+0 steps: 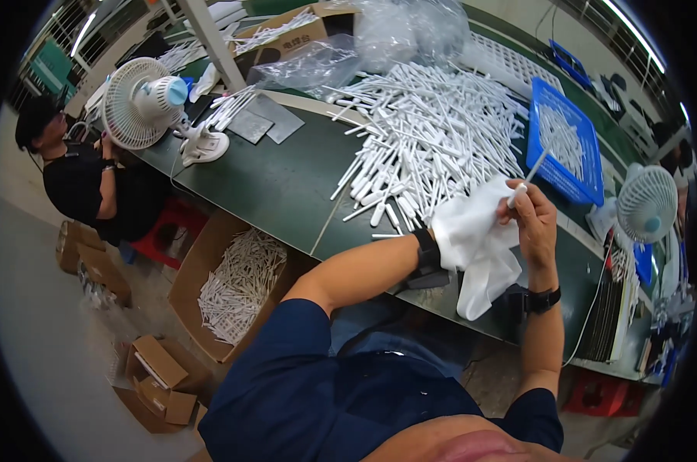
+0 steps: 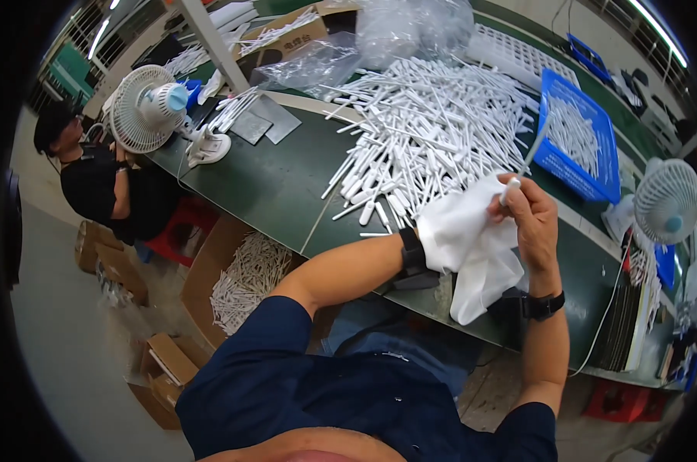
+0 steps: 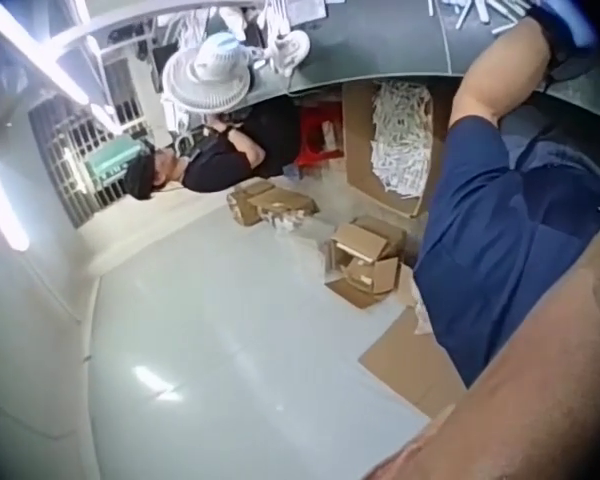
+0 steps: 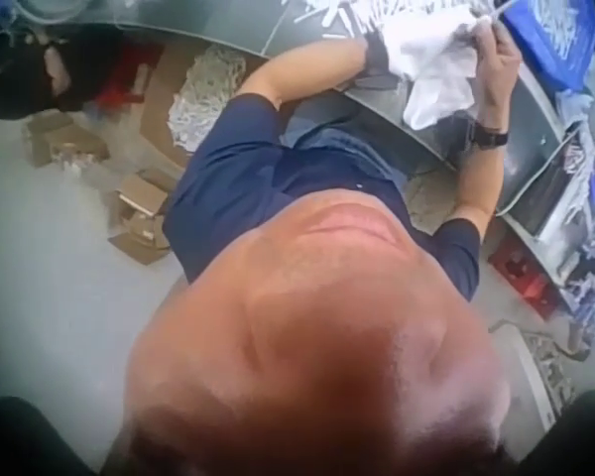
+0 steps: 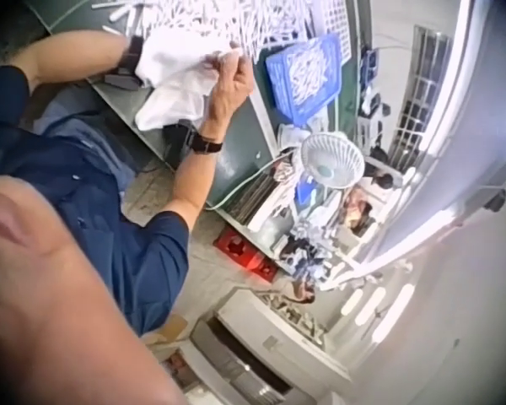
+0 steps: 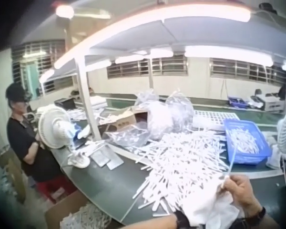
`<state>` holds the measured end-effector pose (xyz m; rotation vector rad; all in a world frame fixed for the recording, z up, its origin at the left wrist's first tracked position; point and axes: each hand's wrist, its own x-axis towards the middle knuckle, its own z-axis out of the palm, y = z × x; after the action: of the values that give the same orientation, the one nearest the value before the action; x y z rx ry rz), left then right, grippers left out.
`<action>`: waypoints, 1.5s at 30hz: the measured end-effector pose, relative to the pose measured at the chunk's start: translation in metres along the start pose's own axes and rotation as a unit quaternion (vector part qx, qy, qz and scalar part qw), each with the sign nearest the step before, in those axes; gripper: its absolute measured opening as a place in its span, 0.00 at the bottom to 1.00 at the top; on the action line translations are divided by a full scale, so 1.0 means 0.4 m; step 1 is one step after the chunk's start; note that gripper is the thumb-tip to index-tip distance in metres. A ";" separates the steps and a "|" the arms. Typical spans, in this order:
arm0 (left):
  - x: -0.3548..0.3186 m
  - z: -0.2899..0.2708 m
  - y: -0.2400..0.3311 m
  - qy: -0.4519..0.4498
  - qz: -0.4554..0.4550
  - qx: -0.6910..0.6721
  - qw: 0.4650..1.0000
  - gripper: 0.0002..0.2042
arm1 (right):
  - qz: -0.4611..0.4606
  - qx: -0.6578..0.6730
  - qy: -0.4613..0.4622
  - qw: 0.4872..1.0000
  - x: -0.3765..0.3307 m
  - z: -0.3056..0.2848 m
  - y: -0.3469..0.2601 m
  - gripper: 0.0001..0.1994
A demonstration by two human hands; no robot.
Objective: The person cleans white plastic sticks by picking them up from a pile, wiping each with a cloth, and placing them into a blue basket.
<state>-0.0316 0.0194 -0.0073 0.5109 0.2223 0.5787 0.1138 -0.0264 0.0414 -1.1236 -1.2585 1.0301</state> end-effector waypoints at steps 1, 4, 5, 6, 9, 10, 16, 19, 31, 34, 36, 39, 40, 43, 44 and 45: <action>-0.008 -0.016 -0.004 -0.003 0.006 -0.001 1.000 0.10 | -0.008 -0.044 -0.020 0.999 0.025 0.023 -0.033 0.14; -0.045 -0.047 -0.016 -0.100 0.353 0.591 0.719 0.11 | 0.014 -0.146 -0.179 0.973 0.154 0.140 -0.132 0.14; -0.046 -0.047 -0.018 -0.098 0.361 0.592 0.714 0.11 | 0.048 -0.140 -0.218 0.965 0.203 0.190 -0.135 0.14; -0.036 -0.041 -0.022 -0.089 0.170 0.295 0.936 0.09 | 0.080 -0.134 -0.256 0.954 0.253 0.241 -0.128 0.14; -0.018 -0.030 -0.015 -0.075 -0.033 -0.044 0.996 0.07 | 0.139 -0.141 -0.322 0.926 0.400 0.376 -0.065 0.14; -0.016 -0.024 -0.017 -0.074 -0.024 -0.036 0.996 0.07 | 0.159 -0.130 -0.323 0.924 0.451 0.417 -0.024 0.14; -0.035 -0.010 -0.022 -0.051 0.042 -0.003 0.998 0.07 | 0.032 -0.127 -0.294 0.947 0.810 0.682 0.066 0.13; -0.042 0.003 -0.029 -0.039 0.060 0.004 0.997 0.07 | 0.024 0.091 -0.208 0.974 0.941 0.764 -0.023 0.13; -0.026 0.008 0.028 0.017 -0.019 -0.082 0.996 0.08 | 0.026 -0.254 -0.322 0.912 0.713 0.372 -0.055 0.18; -0.026 0.026 0.037 -0.036 0.003 -0.042 0.998 0.06 | 0.008 -0.408 -0.291 0.865 0.614 0.235 -0.077 0.17; -0.028 0.022 0.019 -0.030 -0.009 -0.057 0.998 0.06 | 0.021 -0.449 -0.290 0.845 0.556 0.187 -0.085 0.16; -0.019 -0.003 -0.009 -0.005 -0.015 -0.076 0.997 0.06 | 0.030 -0.518 -0.300 0.800 0.489 0.160 -0.093 0.15; -0.012 -0.015 -0.017 -0.015 -0.019 -0.072 0.997 0.06 | 0.003 -0.547 -0.320 0.773 0.475 0.174 -0.087 0.14; -0.004 -0.033 -0.027 -0.035 -0.030 -0.065 0.997 0.07 | -0.049 -0.599 -0.355 0.716 0.442 0.201 -0.051 0.13; -0.004 -0.033 -0.024 -0.057 -0.040 -0.072 0.995 0.07 | -0.068 -0.625 -0.353 0.693 0.440 0.197 -0.032 0.12; -0.006 -0.034 -0.021 -0.078 -0.050 -0.078 0.993 0.07 | -0.087 -0.650 -0.351 0.668 0.438 0.193 -0.012 0.12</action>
<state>-0.0341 0.0174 -0.0232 0.3883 0.0519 0.4521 0.0463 0.1499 0.0751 -1.5859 -2.9107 0.2145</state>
